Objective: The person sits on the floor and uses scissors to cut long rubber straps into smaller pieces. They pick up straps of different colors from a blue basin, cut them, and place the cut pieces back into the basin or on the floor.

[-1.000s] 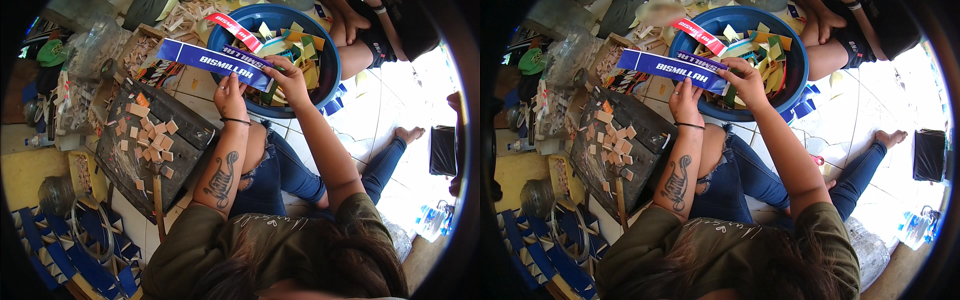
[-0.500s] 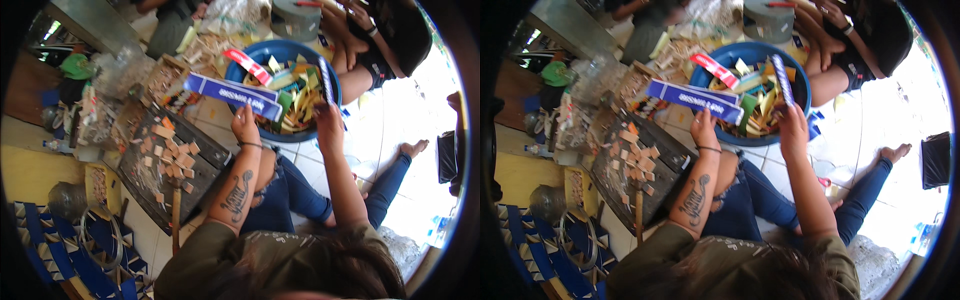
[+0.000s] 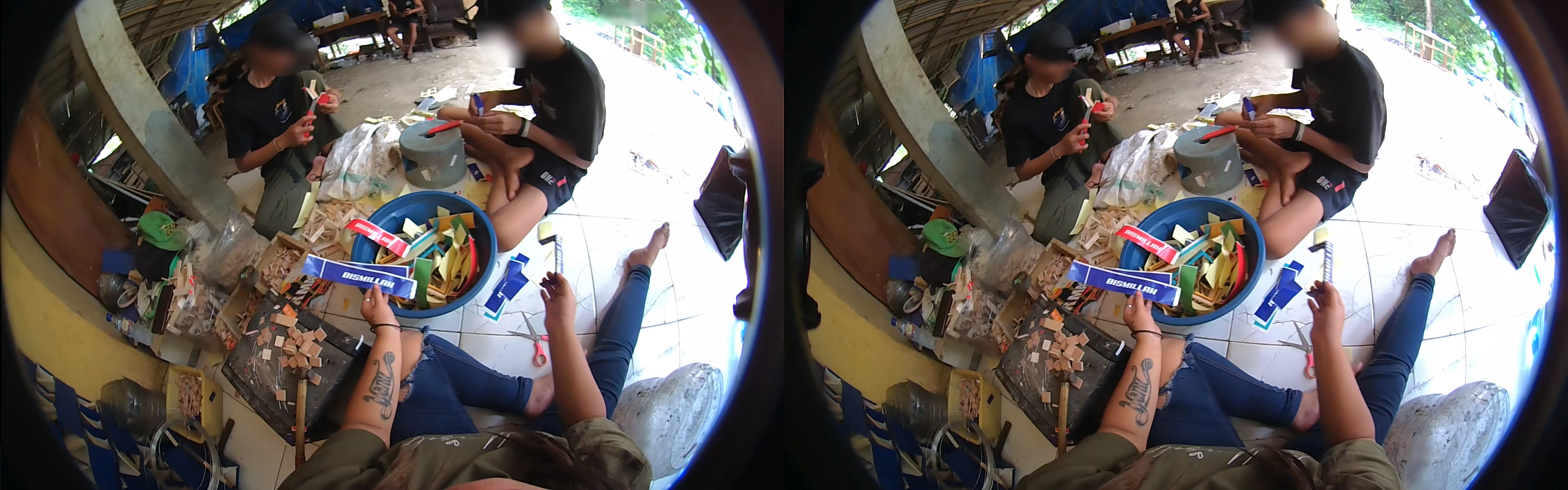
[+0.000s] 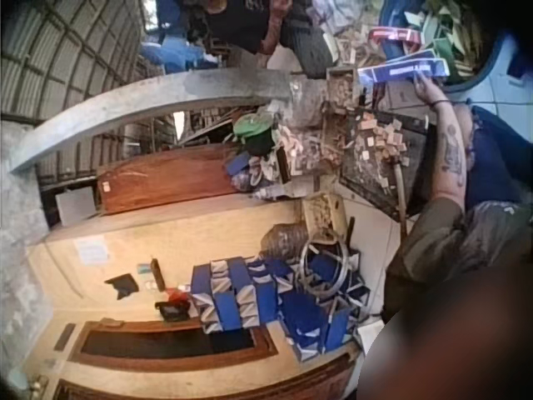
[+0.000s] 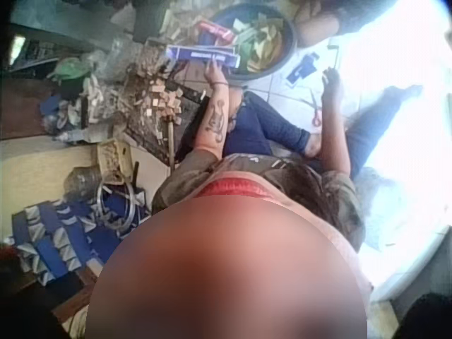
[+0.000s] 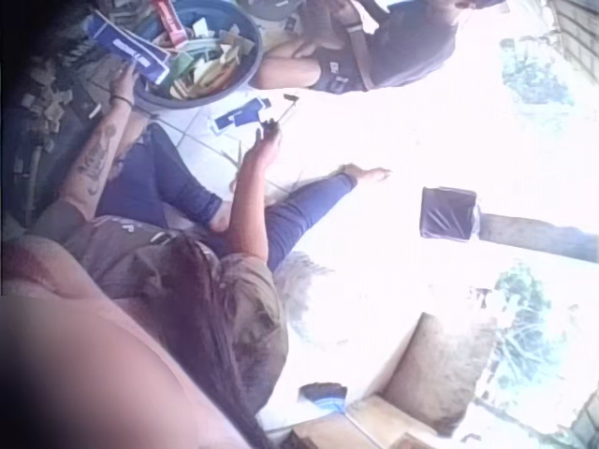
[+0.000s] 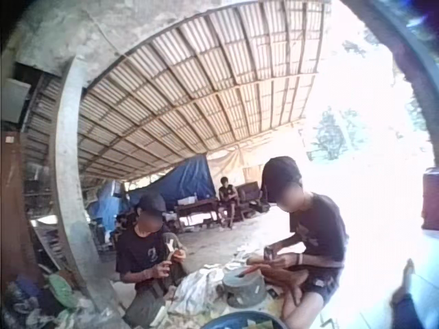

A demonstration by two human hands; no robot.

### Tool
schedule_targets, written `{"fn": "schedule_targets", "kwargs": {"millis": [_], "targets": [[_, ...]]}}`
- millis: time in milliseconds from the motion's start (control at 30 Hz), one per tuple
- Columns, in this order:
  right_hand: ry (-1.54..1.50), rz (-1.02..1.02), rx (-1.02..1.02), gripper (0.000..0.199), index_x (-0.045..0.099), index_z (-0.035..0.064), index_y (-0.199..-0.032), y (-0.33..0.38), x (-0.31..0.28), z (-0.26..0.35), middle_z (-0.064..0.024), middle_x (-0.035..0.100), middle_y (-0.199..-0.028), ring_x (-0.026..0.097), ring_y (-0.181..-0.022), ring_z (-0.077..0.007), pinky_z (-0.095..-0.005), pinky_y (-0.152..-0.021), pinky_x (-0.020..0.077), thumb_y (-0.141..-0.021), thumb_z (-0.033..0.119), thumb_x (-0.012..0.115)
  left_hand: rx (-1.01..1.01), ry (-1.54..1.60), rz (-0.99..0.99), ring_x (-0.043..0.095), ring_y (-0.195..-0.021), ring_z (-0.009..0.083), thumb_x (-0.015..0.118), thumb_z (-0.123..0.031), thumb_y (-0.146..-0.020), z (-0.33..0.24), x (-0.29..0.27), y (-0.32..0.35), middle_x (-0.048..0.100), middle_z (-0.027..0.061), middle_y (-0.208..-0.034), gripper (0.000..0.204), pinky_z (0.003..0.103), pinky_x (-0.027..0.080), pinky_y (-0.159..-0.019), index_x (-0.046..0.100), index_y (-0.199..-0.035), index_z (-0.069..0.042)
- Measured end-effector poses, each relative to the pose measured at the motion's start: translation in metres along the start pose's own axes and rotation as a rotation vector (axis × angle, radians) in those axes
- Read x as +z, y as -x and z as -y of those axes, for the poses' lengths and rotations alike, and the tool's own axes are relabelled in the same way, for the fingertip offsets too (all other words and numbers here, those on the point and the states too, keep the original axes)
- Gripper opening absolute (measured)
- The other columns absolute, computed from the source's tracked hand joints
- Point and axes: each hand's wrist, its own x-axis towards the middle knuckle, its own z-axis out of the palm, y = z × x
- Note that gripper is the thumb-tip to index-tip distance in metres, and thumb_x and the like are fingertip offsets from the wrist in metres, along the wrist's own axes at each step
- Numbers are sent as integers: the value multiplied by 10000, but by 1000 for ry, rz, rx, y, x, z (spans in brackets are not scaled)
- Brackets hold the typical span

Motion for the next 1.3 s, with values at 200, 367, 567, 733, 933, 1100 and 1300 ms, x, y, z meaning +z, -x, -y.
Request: {"fn": "schedule_targets", "kwargs": {"millis": [200, 367, 567, 733, 933, 1100, 1300], "targets": [[421, 202, -472, 314, 517, -22, -1048, 13, 101, 13, -90, 602, -922, 575, -870, -175, -247, -705, 448, -857, 226, 553, 38, -109, -13, 568, -927, 235, 537, -150, -864, 5, 1, -4, 559, 175, -1023, 331, 331, 478, -829, 481, -1044, 121], [784, 454, -630, 497, 369, -20, -1236, 14, 133, -2, -188, 495, -1165, 483, -1088, -267, -330, -915, 368, -848, 229, 557, 10, -131, -7, 579, -830, 183, 542, -140, -854, -1, 4, -3, 581, 112, -943, 249, 291, 488, -754, 531, -987, 70], [1562, 332, -620, 545, 481, 11, -1145, 34, -37, 12, -207, 470, -1164, 439, -1094, -356, -404, -916, 360, -716, 293, 664, -20, -198, 84, 516, -634, 82, 543, -135, -839, -21, 22, 32, 587, 24, -777, 179, 217, 415, -553, 572, -897, 32], [1984, 46, -129, 734, 403, 36, -1247, 43, -127, 3, -182, 399, -1273, 401, -1160, -322, -447, -934, 343, -678, 424, 658, 36, -282, 301, 488, -605, 47, 526, -112, -841, -46, 46, 80, 574, -9, -706, 144, 189, 370, -548, 591, -849, 16], [2136, 195, 67, 598, 453, 41, -1166, 27, -124, -15, -151, 450, -1188, 426, -1134, -296, -450, -886, 376, -687, 354, 626, -50, -136, 425, 548, -676, 63, 530, -110, -840, -77, 69, 113, 596, 4, -802, 103, 178, 430, -618, 577, -851, -19], [2172, 142, -162, 468, 514, 63, -1071, 36, -134, -34, -109, 486, -1098, 470, -1056, -254, -406, -838, 403, -684, 302, 624, 4, -186, 561, 489, -626, 25, 512, -109, -848, -101, 80, 124, 583, -16, -750, 122, 159, 359, -559, 581, -845, -9], [2214, 163, -252, 461, 528, 70, -1044, 26, -133, -32, -80, 498, -1070, 485, -1018, -223, -368, -812, 413, -677, 324, 644, 92, -276, 655, 463, -616, 17, 517, -113, -849, -107, 88, 144, 576, -17, -717, 149, 159, 343, -560, 577, -817, 21]]}}
